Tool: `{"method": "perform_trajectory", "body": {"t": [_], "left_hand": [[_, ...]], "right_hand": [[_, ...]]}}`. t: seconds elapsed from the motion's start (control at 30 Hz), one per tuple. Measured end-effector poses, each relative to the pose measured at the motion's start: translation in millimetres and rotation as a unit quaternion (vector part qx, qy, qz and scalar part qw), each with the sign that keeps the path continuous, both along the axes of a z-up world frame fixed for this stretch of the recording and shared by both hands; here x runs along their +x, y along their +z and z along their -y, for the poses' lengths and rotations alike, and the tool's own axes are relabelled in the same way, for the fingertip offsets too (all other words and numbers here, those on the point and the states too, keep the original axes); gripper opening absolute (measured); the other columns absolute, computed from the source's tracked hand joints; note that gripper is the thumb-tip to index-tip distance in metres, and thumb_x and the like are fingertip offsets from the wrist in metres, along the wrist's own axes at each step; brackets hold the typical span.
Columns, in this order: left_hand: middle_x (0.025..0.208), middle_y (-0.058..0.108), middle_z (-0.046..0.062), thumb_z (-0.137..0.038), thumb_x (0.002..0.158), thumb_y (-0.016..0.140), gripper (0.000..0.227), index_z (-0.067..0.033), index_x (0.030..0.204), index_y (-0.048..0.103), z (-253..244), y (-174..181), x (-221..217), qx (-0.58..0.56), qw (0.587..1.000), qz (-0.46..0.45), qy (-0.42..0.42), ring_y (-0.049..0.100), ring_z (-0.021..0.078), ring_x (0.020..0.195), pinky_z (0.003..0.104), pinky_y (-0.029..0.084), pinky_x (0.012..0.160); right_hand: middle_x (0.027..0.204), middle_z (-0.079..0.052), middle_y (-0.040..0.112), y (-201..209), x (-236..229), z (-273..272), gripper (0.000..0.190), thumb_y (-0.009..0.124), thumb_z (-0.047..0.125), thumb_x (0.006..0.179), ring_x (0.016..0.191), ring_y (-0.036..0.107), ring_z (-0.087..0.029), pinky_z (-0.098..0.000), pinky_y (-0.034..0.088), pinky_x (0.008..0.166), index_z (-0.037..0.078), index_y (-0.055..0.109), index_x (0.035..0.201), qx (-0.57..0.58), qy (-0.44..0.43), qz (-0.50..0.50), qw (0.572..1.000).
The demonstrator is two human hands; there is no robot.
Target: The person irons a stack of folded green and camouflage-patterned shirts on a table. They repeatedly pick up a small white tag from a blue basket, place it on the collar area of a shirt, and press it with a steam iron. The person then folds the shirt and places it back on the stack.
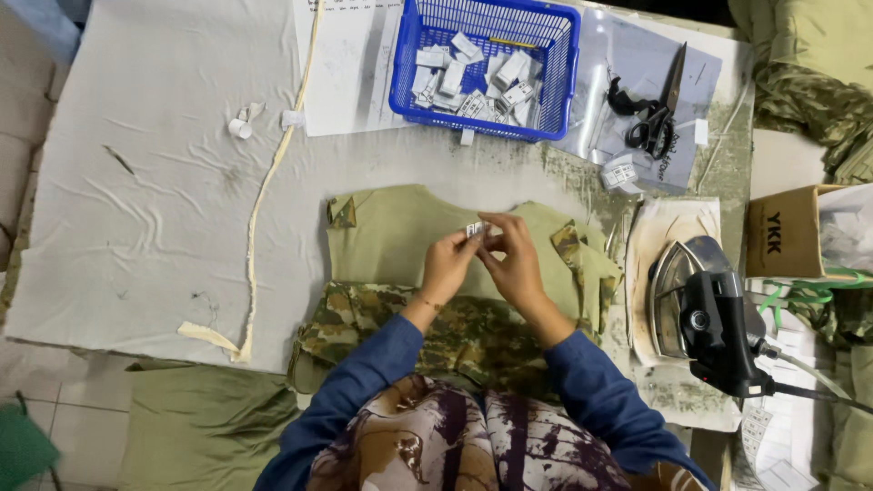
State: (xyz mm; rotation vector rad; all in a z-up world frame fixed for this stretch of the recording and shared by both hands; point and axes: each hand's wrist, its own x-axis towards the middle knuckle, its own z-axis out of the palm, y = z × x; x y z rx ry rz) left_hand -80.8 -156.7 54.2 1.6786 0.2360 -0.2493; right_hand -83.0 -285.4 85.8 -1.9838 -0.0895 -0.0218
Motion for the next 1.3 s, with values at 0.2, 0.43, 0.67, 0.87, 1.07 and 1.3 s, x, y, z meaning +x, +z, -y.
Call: {"method": "perform_trajectory", "body": {"t": [0.2,0.43,0.67,0.87,1.07,1.3], "left_hand": [[0.082,0.073,0.014,-0.027,0.08,0.083,0.026,-0.0064,0.094,0.075,-7.8,-15.7,-0.2,-0.191,0.972,-0.07,0.121,0.074,0.0225,0.078,0.029,0.06,0.07],[0.101,0.071,0.017,-0.022,0.085,0.08,0.04,-0.0028,0.118,0.069,-12.7,6.5,-5.5,-0.2,0.973,-0.067,0.097,0.071,0.0294,0.092,0.037,0.062,0.074],[0.088,0.07,0.007,-0.022,0.083,0.08,0.031,-0.0051,0.107,0.072,-14.1,-17.5,-0.7,-0.201,0.969,-0.071,0.122,0.069,0.0114,0.077,0.028,0.062,0.071],[0.086,0.069,0.008,-0.023,0.079,0.085,0.034,-0.0037,0.103,0.07,-13.5,-10.5,-0.9,-0.218,0.957,-0.061,0.178,0.07,0.0144,0.077,0.03,0.063,0.072],[0.089,0.067,0.004,-0.02,0.084,0.079,0.027,-0.0065,0.104,0.068,-27.3,-6.3,-2.6,-0.241,0.945,-0.066,0.21,0.07,0.0135,0.08,0.027,0.064,0.071],[0.106,0.072,0.013,-0.019,0.084,0.072,0.025,-0.0105,0.103,0.058,-35.5,-10.3,-5.8,-0.257,0.932,-0.148,0.208,0.073,0.022,0.09,0.03,0.057,0.079]], "right_hand": [[0.089,-0.008,0.071,1.5,-1.2,-12.1,0.025,0.082,0.001,0.077,0.073,0.072,-0.02,-0.0331,0.062,0.069,0.005,0.071,0.1,0.147,-0.113,-0.118,0.976],[0.089,-0.018,0.067,-12.3,4.7,0.0,0.014,0.076,0.005,0.086,0.075,0.071,-0.027,-0.0351,0.061,0.065,-0.002,0.075,0.098,0.111,-0.074,-0.089,0.987],[0.081,-0.013,0.072,-5.2,7.1,-3.6,0.02,0.081,0.011,0.082,0.072,0.072,-0.019,-0.0254,0.059,0.059,0.002,0.074,0.098,0.142,-0.116,-0.158,0.97],[0.081,-0.013,0.073,-11.9,8.1,-7.5,0.017,0.079,0.012,0.085,0.074,0.071,-0.018,-0.0241,0.055,0.061,0.005,0.075,0.1,0.113,-0.098,-0.135,0.979],[0.086,-0.014,0.07,6.9,39.4,53.7,0.013,0.072,-0.001,0.089,0.079,0.068,-0.024,-0.0302,0.053,0.065,0.005,0.07,0.101,-0.011,-0.155,0.012,0.988],[0.101,-0.017,0.065,-79.4,105.9,268.1,0.018,0.069,0.018,0.095,0.096,0.056,-0.039,-0.0481,0.047,0.076,0.01,0.075,0.111,-0.49,-0.157,0.065,0.855]]}}
